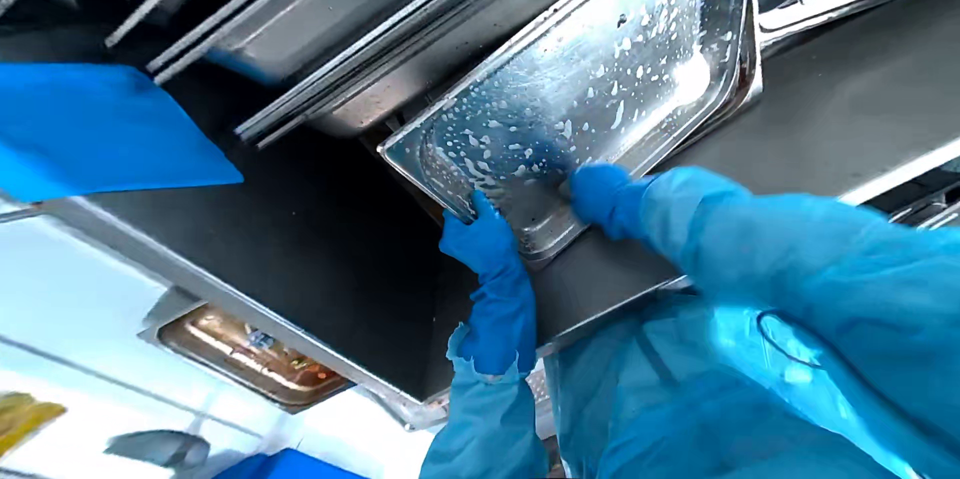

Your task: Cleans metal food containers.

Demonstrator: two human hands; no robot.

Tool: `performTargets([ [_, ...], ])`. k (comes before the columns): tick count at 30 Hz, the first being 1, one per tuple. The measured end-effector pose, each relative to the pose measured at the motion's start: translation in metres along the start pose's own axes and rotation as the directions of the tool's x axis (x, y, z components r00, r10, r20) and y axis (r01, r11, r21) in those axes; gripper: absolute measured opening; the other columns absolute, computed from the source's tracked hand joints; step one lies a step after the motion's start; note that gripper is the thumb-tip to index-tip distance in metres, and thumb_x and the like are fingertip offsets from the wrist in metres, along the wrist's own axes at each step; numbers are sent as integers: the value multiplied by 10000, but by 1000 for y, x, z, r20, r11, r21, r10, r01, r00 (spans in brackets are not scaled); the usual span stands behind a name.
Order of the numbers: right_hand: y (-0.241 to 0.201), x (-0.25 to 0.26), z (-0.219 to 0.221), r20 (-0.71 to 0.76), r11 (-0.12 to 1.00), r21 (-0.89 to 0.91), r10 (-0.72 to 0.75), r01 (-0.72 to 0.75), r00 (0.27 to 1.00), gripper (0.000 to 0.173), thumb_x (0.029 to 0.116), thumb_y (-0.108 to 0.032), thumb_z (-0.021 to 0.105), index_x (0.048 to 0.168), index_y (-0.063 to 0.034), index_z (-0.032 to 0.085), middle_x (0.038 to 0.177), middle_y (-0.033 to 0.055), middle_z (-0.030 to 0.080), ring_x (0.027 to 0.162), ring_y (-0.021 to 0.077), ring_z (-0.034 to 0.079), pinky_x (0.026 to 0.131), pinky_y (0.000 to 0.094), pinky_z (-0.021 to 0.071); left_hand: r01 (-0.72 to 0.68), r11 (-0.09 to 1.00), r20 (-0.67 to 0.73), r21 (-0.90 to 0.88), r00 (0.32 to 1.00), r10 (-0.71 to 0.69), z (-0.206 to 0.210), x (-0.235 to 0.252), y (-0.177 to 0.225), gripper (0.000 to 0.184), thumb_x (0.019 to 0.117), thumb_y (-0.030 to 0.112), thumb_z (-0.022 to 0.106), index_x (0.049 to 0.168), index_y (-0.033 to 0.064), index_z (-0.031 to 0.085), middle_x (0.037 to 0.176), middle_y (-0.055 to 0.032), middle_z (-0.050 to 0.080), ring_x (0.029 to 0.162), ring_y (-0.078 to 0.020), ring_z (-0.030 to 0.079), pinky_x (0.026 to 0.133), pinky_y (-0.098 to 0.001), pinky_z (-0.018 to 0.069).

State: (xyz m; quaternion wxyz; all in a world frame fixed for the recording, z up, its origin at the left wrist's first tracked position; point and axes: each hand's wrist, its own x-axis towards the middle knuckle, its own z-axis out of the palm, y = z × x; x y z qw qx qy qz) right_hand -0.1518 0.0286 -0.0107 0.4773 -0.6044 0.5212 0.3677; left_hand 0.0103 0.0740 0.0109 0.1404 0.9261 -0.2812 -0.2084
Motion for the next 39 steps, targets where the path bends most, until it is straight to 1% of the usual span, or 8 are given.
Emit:
performTargets([
  [3,68,13,-24,-163,981,-93,154,-171,975,294,836,-278,757,956,-17,700,1061,242,686,997,459,675,719,687,539,17,1000,-18,-5,1000,-17,4,-2,3,279,954,251,709,1046,-11,730,907,-139,748,855,-206,724,837,-418,555],
  [9,-70,-20,36,18,986,124,-112,109,994,257,858,-292,756,933,-50,715,1042,185,697,985,393,687,731,633,570,27,1000,-3,-10,1000,-27,-6,-4,0,283,963,275,703,1030,1,730,919,-138,751,890,-218,727,851,-444,556],
  [16,66,4,-12,-192,977,-131,139,-166,971,230,843,-185,750,969,-2,691,1079,238,678,1014,448,669,737,657,547,59,998,-12,-29,998,-59,-4,-1,0,274,946,248,731,1072,5,732,939,-127,753,892,-180,723,868,-394,553],
  [22,-74,-31,37,75,968,243,-76,56,994,352,895,-362,706,1070,-57,699,1096,180,699,1031,379,692,791,629,571,63,998,-7,-3,998,-63,-6,-1,0,282,960,283,707,1048,16,729,938,-126,751,908,-207,724,869,-440,551],
  [25,-10,-25,37,-19,979,172,-109,110,994,406,952,-453,649,1114,-84,694,1098,180,702,1065,389,677,858,639,552,66,996,33,52,997,-68,-8,3,0,309,963,282,700,1088,0,724,981,-158,750,964,-252,722,912,-475,533],
  [30,128,-14,-17,-271,983,-85,132,-160,953,365,921,-348,685,1068,-15,690,1135,241,686,1135,449,646,913,670,518,84,995,28,55,996,-86,-7,0,2,303,973,281,690,1074,-2,726,961,-162,749,936,-256,725,896,-473,538],
  [36,-68,-61,42,26,984,181,-6,1,1000,293,865,-312,744,1013,-63,702,1039,179,700,978,388,686,740,631,566,80,994,31,72,996,-83,-10,-2,0,330,959,303,692,1070,-6,729,997,-181,750,989,-295,722,930,-513,523],
  [39,-74,-46,38,181,843,528,13,-108,983,398,968,-413,624,1102,-47,704,1082,197,717,1032,378,696,841,638,554,48,998,58,32,997,-50,-9,5,-5,348,971,297,683,1122,-16,718,1069,-212,741,1058,-332,709,976,-543,514],
])
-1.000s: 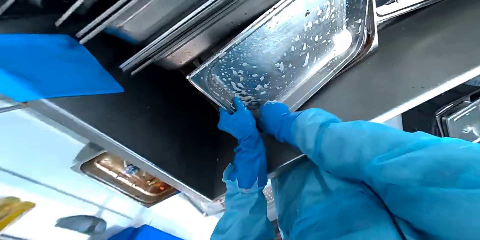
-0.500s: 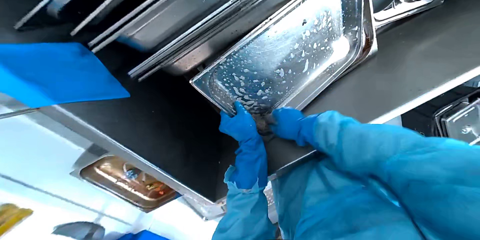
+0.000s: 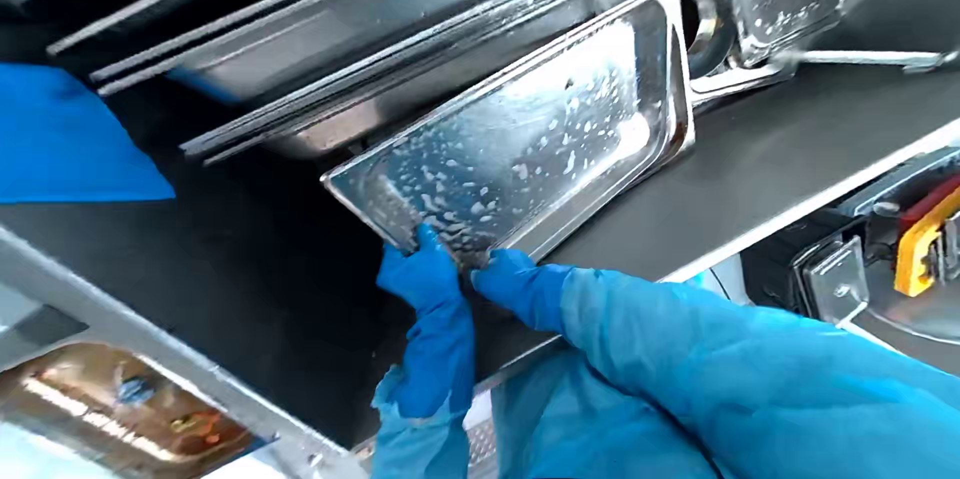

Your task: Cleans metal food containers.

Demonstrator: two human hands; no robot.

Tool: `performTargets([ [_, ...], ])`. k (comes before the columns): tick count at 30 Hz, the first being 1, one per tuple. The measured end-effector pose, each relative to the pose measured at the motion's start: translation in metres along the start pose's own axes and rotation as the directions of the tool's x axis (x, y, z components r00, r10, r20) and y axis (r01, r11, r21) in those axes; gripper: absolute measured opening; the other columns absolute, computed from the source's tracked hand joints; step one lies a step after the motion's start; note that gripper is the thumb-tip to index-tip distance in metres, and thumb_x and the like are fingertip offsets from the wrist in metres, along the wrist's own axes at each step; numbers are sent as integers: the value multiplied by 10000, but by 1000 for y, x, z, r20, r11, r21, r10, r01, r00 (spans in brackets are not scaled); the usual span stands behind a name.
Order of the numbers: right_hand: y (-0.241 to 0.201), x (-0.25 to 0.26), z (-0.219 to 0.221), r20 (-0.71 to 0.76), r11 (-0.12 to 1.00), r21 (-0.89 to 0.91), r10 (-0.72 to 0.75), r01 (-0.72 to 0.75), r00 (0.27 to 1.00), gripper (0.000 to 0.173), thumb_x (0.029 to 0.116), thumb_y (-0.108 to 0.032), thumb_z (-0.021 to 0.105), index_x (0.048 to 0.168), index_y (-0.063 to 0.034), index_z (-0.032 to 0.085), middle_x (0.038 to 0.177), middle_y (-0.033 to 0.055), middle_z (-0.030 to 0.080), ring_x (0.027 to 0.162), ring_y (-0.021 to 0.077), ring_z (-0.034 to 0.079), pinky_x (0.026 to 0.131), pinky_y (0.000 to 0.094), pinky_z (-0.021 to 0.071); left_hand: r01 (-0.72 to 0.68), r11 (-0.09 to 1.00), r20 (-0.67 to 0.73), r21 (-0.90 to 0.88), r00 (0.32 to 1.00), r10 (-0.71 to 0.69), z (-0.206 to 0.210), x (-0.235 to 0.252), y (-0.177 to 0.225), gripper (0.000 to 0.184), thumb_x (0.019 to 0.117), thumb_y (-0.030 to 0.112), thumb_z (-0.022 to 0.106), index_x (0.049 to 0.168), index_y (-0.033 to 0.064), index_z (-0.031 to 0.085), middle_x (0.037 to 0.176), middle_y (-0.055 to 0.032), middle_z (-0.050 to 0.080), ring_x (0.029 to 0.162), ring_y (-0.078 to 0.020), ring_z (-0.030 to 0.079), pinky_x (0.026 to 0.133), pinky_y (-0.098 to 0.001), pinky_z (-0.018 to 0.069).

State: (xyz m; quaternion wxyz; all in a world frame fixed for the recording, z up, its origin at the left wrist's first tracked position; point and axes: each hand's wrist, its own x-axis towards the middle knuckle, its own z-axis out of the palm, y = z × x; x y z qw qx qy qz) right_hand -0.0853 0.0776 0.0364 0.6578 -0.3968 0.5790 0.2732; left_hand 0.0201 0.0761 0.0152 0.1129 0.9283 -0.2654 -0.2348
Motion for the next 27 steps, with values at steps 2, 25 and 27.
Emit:
performTargets([
  [2,15,1,-2,14,998,-17,-64,64,998,431,985,-447,605,1127,-49,688,1073,199,711,1022,378,698,838,638,560,-16,1000,27,3,1000,16,-4,2,-3,352,975,282,681,1133,-31,707,1070,-220,735,1057,-335,704,973,-539,511],
  [25,161,55,-213,-405,777,-604,-108,-176,908,434,915,-373,687,1176,-26,681,1200,235,676,1143,434,646,892,671,530,10,999,-57,-34,998,-12,2,-4,4,403,929,272,710,1196,-29,687,1149,-188,720,1112,-230,683,1019,-415,493],
  [27,135,47,-186,-342,782,-614,-147,-102,928,406,897,-350,702,1148,-32,681,1174,219,680,1133,413,651,896,645,543,17,999,-56,-29,998,-18,3,-1,6,403,935,282,700,1189,-30,687,1148,-194,721,1116,-243,683,1022,-434,486],
])
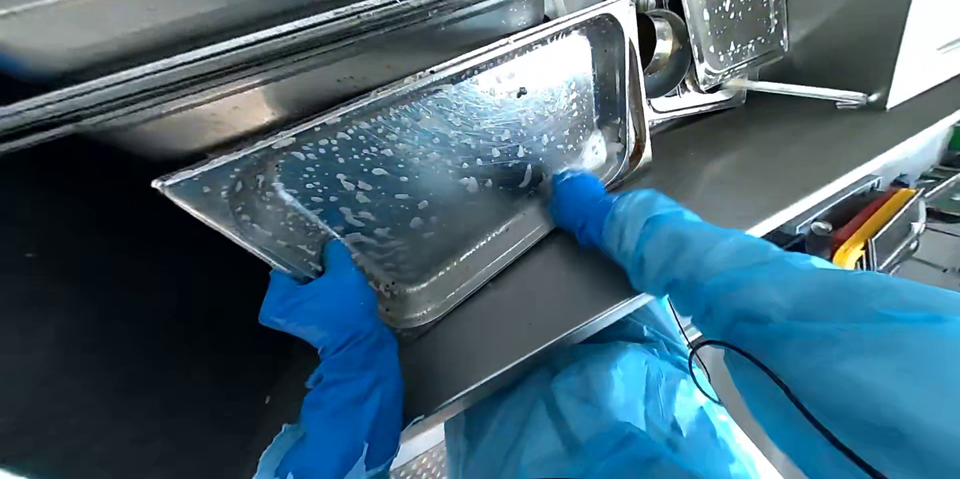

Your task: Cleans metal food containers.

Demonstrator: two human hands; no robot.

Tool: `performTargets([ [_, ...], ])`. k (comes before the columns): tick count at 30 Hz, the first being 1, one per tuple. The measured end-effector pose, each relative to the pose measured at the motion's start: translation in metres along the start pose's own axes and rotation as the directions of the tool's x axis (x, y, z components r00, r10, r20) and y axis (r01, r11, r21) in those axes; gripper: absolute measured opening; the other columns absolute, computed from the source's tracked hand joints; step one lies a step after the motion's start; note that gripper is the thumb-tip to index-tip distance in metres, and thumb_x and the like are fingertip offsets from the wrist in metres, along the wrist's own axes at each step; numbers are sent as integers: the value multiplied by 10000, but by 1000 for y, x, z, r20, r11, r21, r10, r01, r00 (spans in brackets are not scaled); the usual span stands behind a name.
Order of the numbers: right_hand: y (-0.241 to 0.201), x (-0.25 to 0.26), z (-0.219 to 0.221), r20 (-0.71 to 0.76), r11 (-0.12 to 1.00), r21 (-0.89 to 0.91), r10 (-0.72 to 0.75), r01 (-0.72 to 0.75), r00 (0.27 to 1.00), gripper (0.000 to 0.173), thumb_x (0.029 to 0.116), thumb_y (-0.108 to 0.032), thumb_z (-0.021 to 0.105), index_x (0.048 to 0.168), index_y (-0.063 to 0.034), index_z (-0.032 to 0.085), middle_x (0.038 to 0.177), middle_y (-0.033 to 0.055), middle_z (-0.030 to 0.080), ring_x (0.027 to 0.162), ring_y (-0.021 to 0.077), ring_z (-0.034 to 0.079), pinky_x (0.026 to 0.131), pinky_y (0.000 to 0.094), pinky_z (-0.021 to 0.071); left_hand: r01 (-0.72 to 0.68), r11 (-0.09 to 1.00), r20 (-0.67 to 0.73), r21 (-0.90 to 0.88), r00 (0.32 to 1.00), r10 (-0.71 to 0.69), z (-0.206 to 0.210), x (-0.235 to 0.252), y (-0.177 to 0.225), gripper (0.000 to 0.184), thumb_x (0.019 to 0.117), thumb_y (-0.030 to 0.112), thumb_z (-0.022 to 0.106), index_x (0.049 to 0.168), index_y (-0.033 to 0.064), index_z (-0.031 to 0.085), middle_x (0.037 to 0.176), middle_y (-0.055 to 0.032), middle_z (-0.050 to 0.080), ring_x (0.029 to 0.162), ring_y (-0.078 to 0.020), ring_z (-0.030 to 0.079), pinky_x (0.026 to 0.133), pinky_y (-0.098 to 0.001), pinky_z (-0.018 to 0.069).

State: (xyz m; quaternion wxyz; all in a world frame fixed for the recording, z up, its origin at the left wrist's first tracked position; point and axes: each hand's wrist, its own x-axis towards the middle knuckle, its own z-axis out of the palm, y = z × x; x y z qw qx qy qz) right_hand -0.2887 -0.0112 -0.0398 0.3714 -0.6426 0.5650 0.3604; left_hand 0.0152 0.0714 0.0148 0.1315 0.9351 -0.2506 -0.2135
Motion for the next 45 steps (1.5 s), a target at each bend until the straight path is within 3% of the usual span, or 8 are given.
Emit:
performTargets([
  [3,1,-5,9,20,995,29,-99,99,995,384,934,-363,684,1156,-50,681,1163,198,690,1149,388,653,935,620,539,-11,1000,17,-3,1000,11,-3,-2,-1,403,940,280,693,1186,-38,684,1151,-207,716,1119,-255,680,1026,-444,482],
  [6,55,11,-5,-20,983,-176,46,-48,999,359,893,-233,725,1169,-10,666,1186,238,666,1124,440,641,893,664,529,-4,1000,2,-14,1000,4,-3,-2,-4,380,941,269,703,1156,-44,691,1106,-206,721,1068,-251,689,987,-443,493],
  [12,-54,-13,20,74,985,91,-155,148,985,388,917,-388,709,1122,-59,692,1140,178,695,1123,366,664,924,604,547,-8,1000,17,1,1000,8,-3,-3,-8,396,952,289,676,1169,-42,684,1116,-221,719,1089,-282,689,1001,-468,491],
  [18,69,21,-10,-48,974,-184,128,-135,991,400,891,-343,712,1114,-13,678,1166,250,675,1116,456,649,871,685,531,-8,999,-1,-48,1000,8,0,0,-9,341,943,269,696,1097,-34,701,1034,-199,728,1000,-261,702,932,-469,514],
  [24,-132,-43,36,74,989,-7,-145,146,987,321,861,-251,752,1092,-35,695,1133,187,694,1073,378,673,865,617,558,37,997,59,65,997,-41,-5,1,-4,435,971,327,660,1155,-67,670,1109,-282,700,1111,-405,671,1008,-579,471],
  [28,-181,-50,39,221,915,324,-320,240,921,407,940,-416,681,1129,-56,694,1076,185,713,1028,376,698,828,633,570,42,994,80,97,996,-50,-7,-1,0,428,990,325,641,1150,-70,680,1092,-286,706,1092,-412,678,986,-587,471],
  [38,27,12,1,-65,998,60,35,-31,997,444,951,-444,645,1156,-52,678,1168,194,692,1152,384,655,954,614,532,-10,996,78,88,997,3,-12,-8,-4,481,974,322,673,1261,-63,644,1136,-292,703,1094,-438,685,970,-622,497],
  [45,7,-23,-13,-18,994,105,30,-28,999,447,924,-410,667,1173,-38,679,1196,206,685,1159,401,651,941,627,539,47,945,303,323,941,-150,-48,-46,-7,475,960,274,704,1289,-63,636,1175,-290,692,1162,-441,653,1029,-606,476],
])
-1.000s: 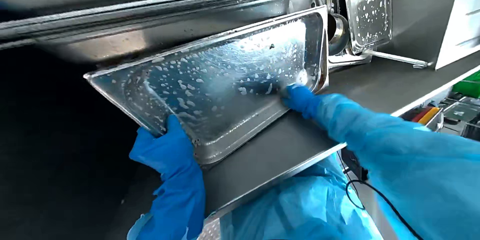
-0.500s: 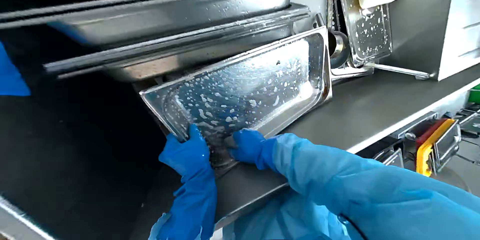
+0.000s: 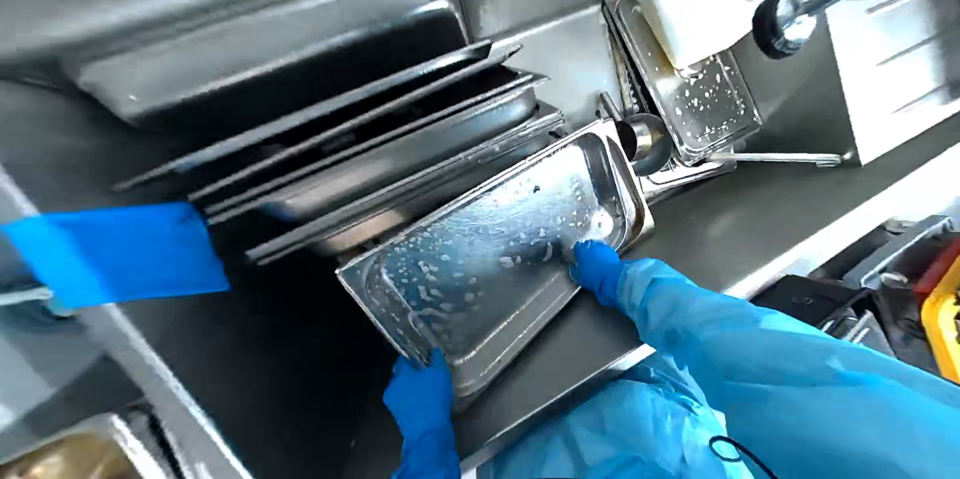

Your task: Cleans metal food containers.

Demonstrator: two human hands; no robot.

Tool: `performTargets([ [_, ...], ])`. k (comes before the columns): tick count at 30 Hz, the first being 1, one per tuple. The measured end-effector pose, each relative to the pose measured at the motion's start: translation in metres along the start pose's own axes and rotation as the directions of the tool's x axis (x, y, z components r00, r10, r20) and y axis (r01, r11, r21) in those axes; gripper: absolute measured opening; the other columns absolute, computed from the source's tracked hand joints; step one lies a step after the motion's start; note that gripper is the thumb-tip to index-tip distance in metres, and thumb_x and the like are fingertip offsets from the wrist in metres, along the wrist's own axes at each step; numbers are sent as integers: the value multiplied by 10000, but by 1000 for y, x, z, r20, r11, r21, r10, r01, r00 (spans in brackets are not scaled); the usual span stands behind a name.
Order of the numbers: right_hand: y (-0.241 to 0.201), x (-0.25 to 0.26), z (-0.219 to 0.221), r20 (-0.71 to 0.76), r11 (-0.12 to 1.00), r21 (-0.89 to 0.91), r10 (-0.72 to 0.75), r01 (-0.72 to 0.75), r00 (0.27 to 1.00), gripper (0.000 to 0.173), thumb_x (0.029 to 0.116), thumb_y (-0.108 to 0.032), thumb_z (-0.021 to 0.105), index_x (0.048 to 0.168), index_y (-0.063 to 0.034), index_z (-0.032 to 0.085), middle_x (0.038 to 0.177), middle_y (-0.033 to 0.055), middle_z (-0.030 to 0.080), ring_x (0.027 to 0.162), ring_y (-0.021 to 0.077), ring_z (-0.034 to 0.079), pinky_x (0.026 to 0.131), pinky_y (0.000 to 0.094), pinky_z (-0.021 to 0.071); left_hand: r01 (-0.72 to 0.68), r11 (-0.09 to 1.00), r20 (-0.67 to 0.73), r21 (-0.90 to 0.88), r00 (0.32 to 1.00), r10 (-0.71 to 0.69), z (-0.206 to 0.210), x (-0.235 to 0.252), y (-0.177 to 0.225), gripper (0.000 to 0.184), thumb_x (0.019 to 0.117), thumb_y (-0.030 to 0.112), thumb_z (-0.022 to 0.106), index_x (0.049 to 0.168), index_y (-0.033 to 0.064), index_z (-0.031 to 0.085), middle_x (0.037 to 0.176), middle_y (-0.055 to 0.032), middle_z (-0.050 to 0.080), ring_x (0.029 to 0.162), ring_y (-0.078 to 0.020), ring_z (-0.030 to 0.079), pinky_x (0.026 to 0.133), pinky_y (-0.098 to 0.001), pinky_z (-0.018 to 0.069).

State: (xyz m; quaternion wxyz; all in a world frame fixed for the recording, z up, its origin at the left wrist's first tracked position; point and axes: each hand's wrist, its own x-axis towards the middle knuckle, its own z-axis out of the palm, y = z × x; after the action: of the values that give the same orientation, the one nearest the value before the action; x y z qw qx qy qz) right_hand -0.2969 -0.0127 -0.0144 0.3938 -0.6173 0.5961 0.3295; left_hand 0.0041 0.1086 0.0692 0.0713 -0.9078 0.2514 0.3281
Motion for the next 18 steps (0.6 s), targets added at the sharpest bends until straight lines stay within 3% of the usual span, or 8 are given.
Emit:
performTargets([
  [3,-19,-27,-17,27,991,83,-108,105,994,450,931,-422,660,1170,-41,688,1211,199,683,1190,389,637,968,621,525,-89,995,-105,38,990,93,-56,-47,17,357,935,176,692,1172,-92,689,1122,-315,697,1117,-478,659,997,-636,472],
  [6,-15,-36,-19,-17,972,121,-202,202,979,462,951,-425,636,1184,-27,677,1221,212,678,1197,397,634,988,623,513,-204,970,-222,133,948,230,-109,-89,31,325,932,146,652,1135,-105,693,1085,-327,697,1075,-500,664,966,-653,470],
  [7,-10,-35,-19,-28,966,116,-227,229,973,478,958,-421,628,1214,-19,666,1241,218,672,1216,394,626,1016,614,499,-273,945,-281,180,906,315,-125,-96,36,321,925,134,646,1133,-106,697,1071,-326,702,1050,-500,676,943,-654,481],
  [9,2,-33,-22,-26,958,119,-258,260,966,479,945,-413,651,1229,-28,667,1237,210,674,1213,389,626,1025,605,498,-449,841,-380,301,753,538,-158,-103,54,292,897,80,622,1106,-100,717,1030,-318,717,968,-496,708,844,-665,514],
  [11,20,-34,-20,-23,951,132,-277,278,961,465,929,-425,677,1184,-36,683,1181,205,691,1161,393,646,986,610,517,-542,738,-366,402,644,672,-188,-106,86,279,888,54,572,1081,-75,728,988,-301,720,890,-490,710,740,-679,509],
  [13,36,-37,-15,-11,951,135,-280,279,960,486,939,-459,669,1183,-38,682,1186,201,691,1172,395,643,994,612,516,-586,654,-297,479,593,748,-209,-103,124,194,870,41,557,942,-60,706,987,-288,719,876,-496,705,681,-694,491],
  [14,42,-39,-14,-12,951,136,-279,278,960,490,945,-470,658,1189,-45,681,1192,196,690,1177,391,641,1000,608,515,-603,621,-255,501,582,772,-215,-100,142,162,868,26,562,905,-53,698,969,-288,714,865,-505,697,664,-704,478],
  [18,55,-38,-13,-63,942,180,-275,282,959,466,946,-464,657,1164,-54,694,1176,187,697,1173,382,644,1014,595,510,-562,599,-139,571,652,745,-216,-87,211,101,880,18,623,932,25,709,961,-229,711,931,-479,673,757,-712,476],
])
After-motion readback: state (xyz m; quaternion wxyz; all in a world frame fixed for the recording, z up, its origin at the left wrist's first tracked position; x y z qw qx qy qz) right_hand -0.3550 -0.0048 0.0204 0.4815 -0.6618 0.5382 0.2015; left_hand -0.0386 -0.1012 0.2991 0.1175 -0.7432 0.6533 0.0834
